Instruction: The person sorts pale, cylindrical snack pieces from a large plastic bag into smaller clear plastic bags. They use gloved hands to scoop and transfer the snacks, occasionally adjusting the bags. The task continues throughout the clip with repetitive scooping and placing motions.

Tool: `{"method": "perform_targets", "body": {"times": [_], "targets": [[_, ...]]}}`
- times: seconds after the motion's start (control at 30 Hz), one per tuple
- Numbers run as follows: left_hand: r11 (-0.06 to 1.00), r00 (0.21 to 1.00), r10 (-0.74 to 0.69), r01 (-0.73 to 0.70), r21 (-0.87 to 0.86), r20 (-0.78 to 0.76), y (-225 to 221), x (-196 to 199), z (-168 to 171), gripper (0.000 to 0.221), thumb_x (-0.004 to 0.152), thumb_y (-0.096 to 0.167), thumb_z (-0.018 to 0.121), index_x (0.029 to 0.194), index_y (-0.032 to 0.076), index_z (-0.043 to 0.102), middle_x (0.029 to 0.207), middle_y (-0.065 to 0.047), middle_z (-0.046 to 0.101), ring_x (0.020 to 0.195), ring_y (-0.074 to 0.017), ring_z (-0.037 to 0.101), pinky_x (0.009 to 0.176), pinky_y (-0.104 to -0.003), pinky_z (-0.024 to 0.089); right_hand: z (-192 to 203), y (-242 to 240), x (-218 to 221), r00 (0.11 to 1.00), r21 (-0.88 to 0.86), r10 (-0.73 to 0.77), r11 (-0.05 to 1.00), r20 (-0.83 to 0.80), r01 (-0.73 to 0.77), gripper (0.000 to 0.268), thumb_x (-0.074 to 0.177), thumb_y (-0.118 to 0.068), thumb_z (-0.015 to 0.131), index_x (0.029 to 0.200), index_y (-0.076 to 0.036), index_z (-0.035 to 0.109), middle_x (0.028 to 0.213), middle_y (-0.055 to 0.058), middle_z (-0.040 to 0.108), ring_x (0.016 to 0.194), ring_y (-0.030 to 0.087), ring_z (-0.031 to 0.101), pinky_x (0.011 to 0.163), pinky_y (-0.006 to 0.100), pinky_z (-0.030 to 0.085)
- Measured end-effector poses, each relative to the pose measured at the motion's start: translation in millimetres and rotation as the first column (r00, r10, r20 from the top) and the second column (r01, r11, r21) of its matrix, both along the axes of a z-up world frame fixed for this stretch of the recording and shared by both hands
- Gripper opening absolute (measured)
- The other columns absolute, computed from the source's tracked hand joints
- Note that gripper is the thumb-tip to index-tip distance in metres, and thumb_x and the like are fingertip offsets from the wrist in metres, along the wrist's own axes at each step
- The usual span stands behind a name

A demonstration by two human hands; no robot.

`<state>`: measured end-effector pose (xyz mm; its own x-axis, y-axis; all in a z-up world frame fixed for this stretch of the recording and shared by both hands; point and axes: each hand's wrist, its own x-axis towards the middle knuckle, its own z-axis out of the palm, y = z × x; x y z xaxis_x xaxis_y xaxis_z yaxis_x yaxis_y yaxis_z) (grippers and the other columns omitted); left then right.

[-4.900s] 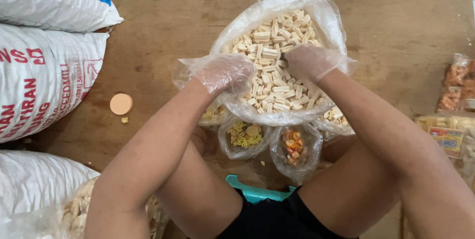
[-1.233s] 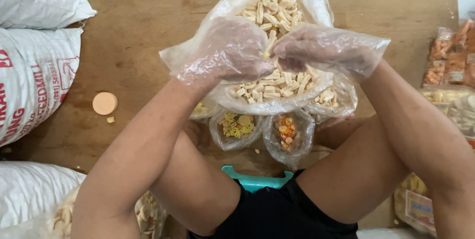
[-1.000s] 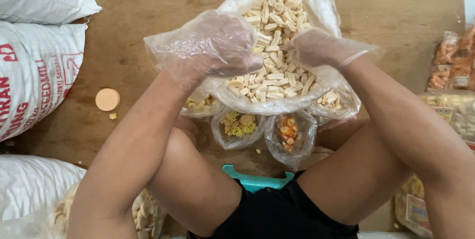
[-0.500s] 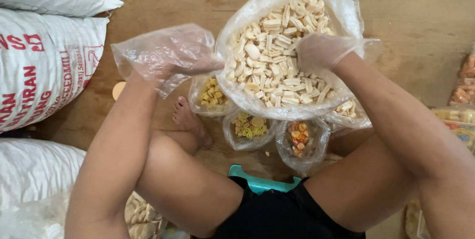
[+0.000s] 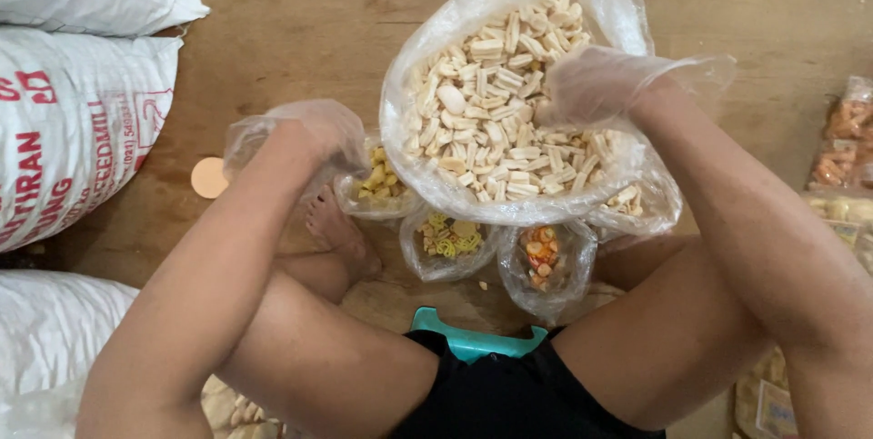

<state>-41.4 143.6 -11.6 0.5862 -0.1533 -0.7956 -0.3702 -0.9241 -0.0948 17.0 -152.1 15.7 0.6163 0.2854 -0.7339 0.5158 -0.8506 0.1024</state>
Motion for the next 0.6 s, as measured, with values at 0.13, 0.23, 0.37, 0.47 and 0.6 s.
{"method": "perform_targets", "body": {"times": [0.13, 0.23, 0.37, 0.47, 0.6], "targets": [[0.943, 0.943, 0.332, -0.332, -0.005, 0.027, -49, -11, 117, 0.030, 0.101, 0.031, 0.047, 0.112, 0.020, 0.073, 0.122, 0.003, 0.064, 0.115, -0.0237, 0.060, 0.091, -0.052, 0.053, 25, -10, 2, 0.922, 0.411, -0.264, 0.835, -0.283, 0.365, 0.034, 0.099, -0.028, 0.057, 0.070, -0.012, 0.052, 0.082, 0.005, 0.060, 0.075, 0.015, 0.051, 0.079, 0.033, 0.044], [0.941, 0.967, 0.244, -0.220, -0.258, 0.067, -64, -18, 140, 0.052, 0.113, 0.049, 0.035, 0.085, 0.016, 0.064, 0.085, -0.001, 0.061, 0.077, -0.0148, 0.057, 0.083, -0.032, 0.054, 7, -38, -2, 0.755, 0.612, -0.291, 0.451, -0.588, 0.650, 0.021, 0.094, -0.026, 0.063, 0.087, -0.007, 0.063, 0.095, 0.008, 0.069, 0.089, 0.017, 0.067, 0.092, 0.035, 0.056], [0.917, 0.967, -0.040, 0.136, -0.375, 0.252, -82, -17, 131, 0.065, 0.106, 0.074, 0.038, 0.073, 0.019, 0.050, 0.068, 0.005, 0.052, 0.059, -0.0100, 0.051, 0.065, -0.027, 0.053, 42, -18, -22, 0.725, 0.664, -0.058, 0.356, -0.687, 0.658, 0.050, 0.090, -0.057, 0.062, 0.062, -0.016, 0.053, 0.056, -0.005, 0.043, 0.048, 0.009, 0.030, 0.047, 0.024, 0.025], [0.710, 0.877, 0.033, 0.316, -0.629, 0.479, -89, -8, 78, 0.068, 0.098, 0.075, 0.038, 0.066, 0.020, 0.059, 0.062, 0.004, 0.055, 0.053, -0.0147, 0.051, 0.055, -0.031, 0.048, 45, -15, -27, 0.829, 0.661, -0.131, 0.542, -0.544, 0.519, 0.051, 0.088, -0.057, 0.054, 0.083, -0.008, 0.069, 0.068, 0.003, 0.053, 0.056, 0.015, 0.041, 0.052, 0.030, 0.038], [0.768, 0.906, 0.007, 0.265, -0.583, 0.422, -87, 0, 89, 0.063, 0.101, 0.070, 0.040, 0.071, 0.020, 0.063, 0.066, 0.002, 0.060, 0.061, -0.0164, 0.058, 0.065, -0.034, 0.050, 35, -12, -24, 0.628, 0.477, -0.423, 0.414, -0.654, 0.775, 0.033, 0.104, -0.027, 0.053, 0.106, -0.001, 0.074, 0.084, 0.012, 0.063, 0.086, 0.027, 0.062, 0.082, 0.040, 0.051]]}}
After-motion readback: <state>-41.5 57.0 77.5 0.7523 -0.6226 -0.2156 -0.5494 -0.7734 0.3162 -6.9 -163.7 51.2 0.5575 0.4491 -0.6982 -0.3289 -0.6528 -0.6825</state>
